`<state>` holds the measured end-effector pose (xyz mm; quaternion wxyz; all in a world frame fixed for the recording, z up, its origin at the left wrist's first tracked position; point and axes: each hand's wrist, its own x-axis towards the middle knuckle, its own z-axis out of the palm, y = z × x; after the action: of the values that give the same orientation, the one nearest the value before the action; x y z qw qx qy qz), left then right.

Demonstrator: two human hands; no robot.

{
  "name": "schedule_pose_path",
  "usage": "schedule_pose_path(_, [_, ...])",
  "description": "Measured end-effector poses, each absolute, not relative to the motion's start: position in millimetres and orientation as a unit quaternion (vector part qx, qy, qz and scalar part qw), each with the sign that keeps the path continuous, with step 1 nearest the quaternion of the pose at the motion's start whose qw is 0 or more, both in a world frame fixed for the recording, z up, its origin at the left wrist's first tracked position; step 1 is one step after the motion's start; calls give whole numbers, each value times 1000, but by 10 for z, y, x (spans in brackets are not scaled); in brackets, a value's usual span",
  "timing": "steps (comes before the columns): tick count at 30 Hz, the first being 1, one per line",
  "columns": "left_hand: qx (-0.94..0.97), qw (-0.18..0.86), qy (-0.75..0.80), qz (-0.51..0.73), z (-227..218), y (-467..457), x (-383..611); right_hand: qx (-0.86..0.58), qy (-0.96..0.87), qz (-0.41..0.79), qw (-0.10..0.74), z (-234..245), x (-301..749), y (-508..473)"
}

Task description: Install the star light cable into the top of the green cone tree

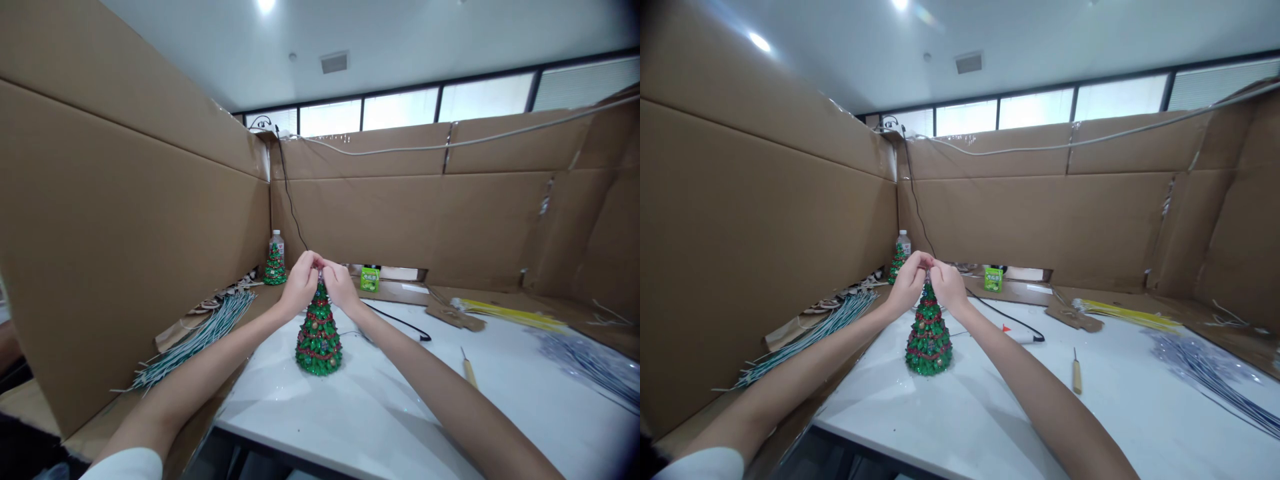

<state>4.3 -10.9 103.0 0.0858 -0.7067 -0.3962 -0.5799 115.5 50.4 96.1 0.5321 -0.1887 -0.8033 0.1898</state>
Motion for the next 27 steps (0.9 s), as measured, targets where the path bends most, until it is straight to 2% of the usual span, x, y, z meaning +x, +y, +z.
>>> schedule_pose_path(27, [-709,81,-389,-582,1026,-101,44,-188,-802,195,533,958,1154,511])
